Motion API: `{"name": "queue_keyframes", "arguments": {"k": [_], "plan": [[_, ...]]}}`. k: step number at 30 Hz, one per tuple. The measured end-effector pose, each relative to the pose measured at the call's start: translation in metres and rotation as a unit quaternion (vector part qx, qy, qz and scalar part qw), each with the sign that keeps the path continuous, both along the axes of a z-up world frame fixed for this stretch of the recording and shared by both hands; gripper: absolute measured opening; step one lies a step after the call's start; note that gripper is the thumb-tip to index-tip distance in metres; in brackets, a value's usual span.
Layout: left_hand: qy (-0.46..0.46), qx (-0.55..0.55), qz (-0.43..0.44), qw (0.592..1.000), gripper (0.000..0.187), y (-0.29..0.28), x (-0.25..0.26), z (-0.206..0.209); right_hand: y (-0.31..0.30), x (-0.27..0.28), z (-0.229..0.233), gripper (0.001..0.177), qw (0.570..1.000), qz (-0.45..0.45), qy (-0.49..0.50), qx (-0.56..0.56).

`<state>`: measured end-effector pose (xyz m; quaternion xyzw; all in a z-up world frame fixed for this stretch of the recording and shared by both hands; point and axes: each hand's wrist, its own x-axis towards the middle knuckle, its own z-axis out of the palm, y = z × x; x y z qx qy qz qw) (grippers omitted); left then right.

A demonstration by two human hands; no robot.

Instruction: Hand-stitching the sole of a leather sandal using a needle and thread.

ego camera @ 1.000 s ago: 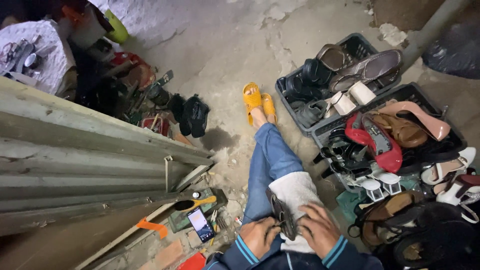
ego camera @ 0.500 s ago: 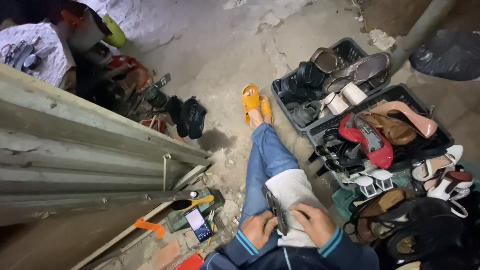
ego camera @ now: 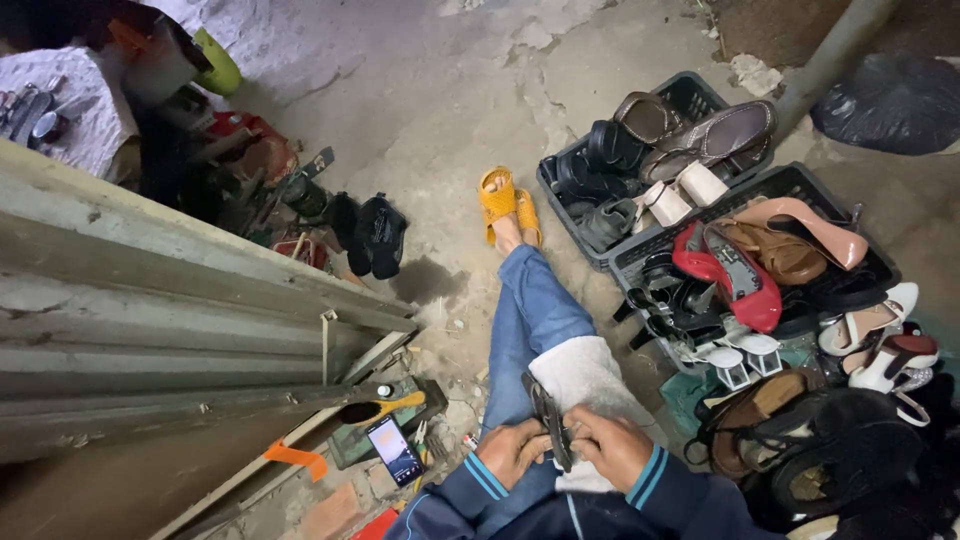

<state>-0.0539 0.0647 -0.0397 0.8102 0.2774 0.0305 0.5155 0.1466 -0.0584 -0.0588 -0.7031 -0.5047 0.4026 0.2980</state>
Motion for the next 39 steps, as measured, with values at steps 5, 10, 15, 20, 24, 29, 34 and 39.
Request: {"name": "queue_keyframes", "arguments": {"k": [5, 10, 15, 20, 24, 29, 34, 39], "plan": [[0.064, 0.111, 0.029, 0.991, 0.032, -0.013, -0.011, -0.003, 0.001, -0.005, 0.021, 0.055, 1.0, 0.005, 0.006, 0.014], [0.113, 0.148, 0.116, 0.976, 0.041, -0.018, -0.049, -0.044, 0.003, -0.021, 0.013, 0.054, 1.0, -0.016, -0.007, 0.021], [0.339, 0.123, 0.24, 0.902, 0.067, -0.025, -0.109, -0.06, -0.002, -0.029, -0.004, 0.026, 0.982, -0.03, -0.13, 0.132], [0.223, 0.156, 0.232, 0.934, 0.06, -0.028, -0.078, -0.005, -0.01, -0.031, -0.002, 0.02, 0.982, 0.029, -0.132, 0.131], [0.237, 0.008, 0.144, 0.961, 0.063, -0.026, -0.053, 0.007, -0.018, -0.016, 0.038, 0.016, 0.992, 0.026, -0.122, 0.036], [0.06, -0.137, 0.198, 0.969, 0.052, -0.033, -0.047, -0.038, -0.036, -0.001, 0.057, 0.018, 0.994, 0.012, 0.073, 0.079], [-0.055, -0.209, 0.216, 0.952, 0.058, -0.032, -0.05, -0.044, -0.016, 0.0, 0.081, 0.026, 0.907, -0.032, 0.388, 0.16], [-0.033, -0.183, 0.233, 0.954, 0.056, -0.031, -0.048, -0.046, 0.01, -0.03, 0.079, 0.057, 0.993, 0.021, -0.085, 0.081]]}}
